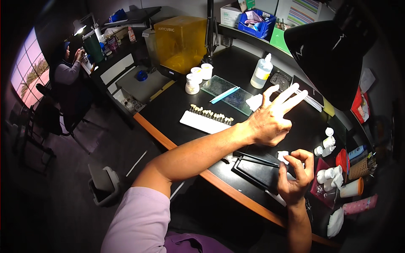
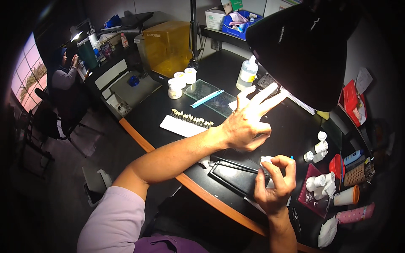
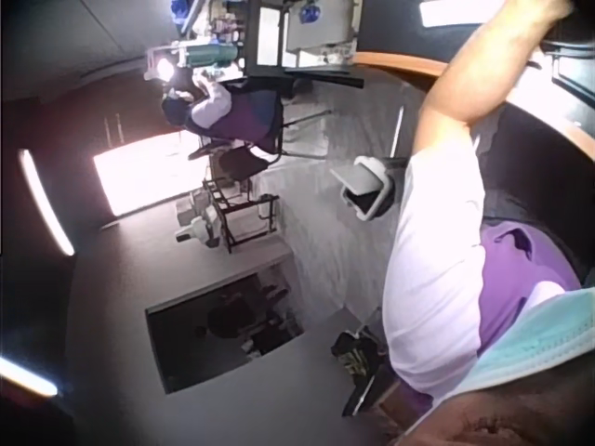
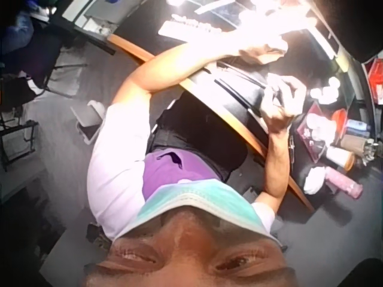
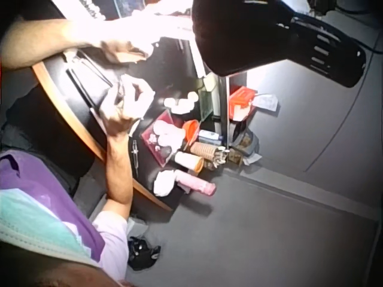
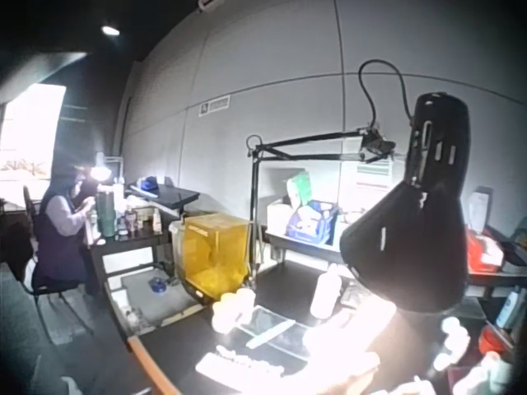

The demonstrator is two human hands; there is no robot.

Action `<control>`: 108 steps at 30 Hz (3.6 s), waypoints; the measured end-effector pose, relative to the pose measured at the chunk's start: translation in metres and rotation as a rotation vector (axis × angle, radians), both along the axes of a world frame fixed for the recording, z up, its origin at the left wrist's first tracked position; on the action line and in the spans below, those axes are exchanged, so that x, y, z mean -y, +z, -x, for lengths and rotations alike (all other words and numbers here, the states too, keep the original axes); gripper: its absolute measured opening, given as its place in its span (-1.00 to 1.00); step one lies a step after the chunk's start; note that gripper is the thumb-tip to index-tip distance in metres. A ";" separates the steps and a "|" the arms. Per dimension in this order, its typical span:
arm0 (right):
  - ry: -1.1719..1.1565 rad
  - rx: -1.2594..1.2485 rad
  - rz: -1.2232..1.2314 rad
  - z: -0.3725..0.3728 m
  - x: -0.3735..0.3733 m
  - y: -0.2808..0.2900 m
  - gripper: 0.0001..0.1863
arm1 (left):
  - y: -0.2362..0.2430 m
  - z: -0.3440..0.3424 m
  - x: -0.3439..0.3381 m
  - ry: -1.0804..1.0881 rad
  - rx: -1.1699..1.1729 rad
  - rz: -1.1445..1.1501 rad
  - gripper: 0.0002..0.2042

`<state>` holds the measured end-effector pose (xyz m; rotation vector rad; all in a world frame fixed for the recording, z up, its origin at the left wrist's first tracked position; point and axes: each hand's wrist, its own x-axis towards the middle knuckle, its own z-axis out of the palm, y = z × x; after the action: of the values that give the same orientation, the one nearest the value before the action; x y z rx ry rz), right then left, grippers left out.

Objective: The person picks up a small brush and applies dental staining liquid to a prosthetic tooth crown held in the other hand. The person rotates the crown to apply the stain evenly and then wipes the brush clean with a small cloth.

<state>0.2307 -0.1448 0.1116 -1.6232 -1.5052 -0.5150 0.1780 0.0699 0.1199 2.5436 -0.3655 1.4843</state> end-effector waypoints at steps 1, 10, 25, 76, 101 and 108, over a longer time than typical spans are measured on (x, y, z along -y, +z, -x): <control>-0.009 0.001 0.006 -0.001 0.003 0.000 -0.73 | -0.001 0.000 0.005 -0.001 -0.028 0.020 -0.89; -0.054 0.011 0.108 -0.016 0.003 0.002 -0.81 | -0.002 -0.001 -0.028 -0.054 -0.085 0.239 -0.87; -0.023 -0.022 0.228 0.005 0.011 0.000 -0.79 | 0.015 0.030 0.007 -0.133 -1.092 0.221 -0.75; 0.172 -1.133 -0.053 -0.018 0.020 -0.007 -0.83 | 0.001 0.011 0.042 -0.664 -0.799 1.174 -0.87; 0.149 -1.100 -0.023 -0.020 0.023 -0.007 -0.78 | -0.002 0.009 0.037 -0.684 -0.770 1.304 -0.85; 0.157 -1.107 -0.023 -0.020 0.021 -0.005 -0.78 | -0.003 0.010 0.037 -0.710 -0.772 1.365 -0.83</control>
<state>0.2507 -0.1658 0.1068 -1.3569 -0.7464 0.4258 0.1681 0.0333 0.1174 1.3789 -0.0390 0.1760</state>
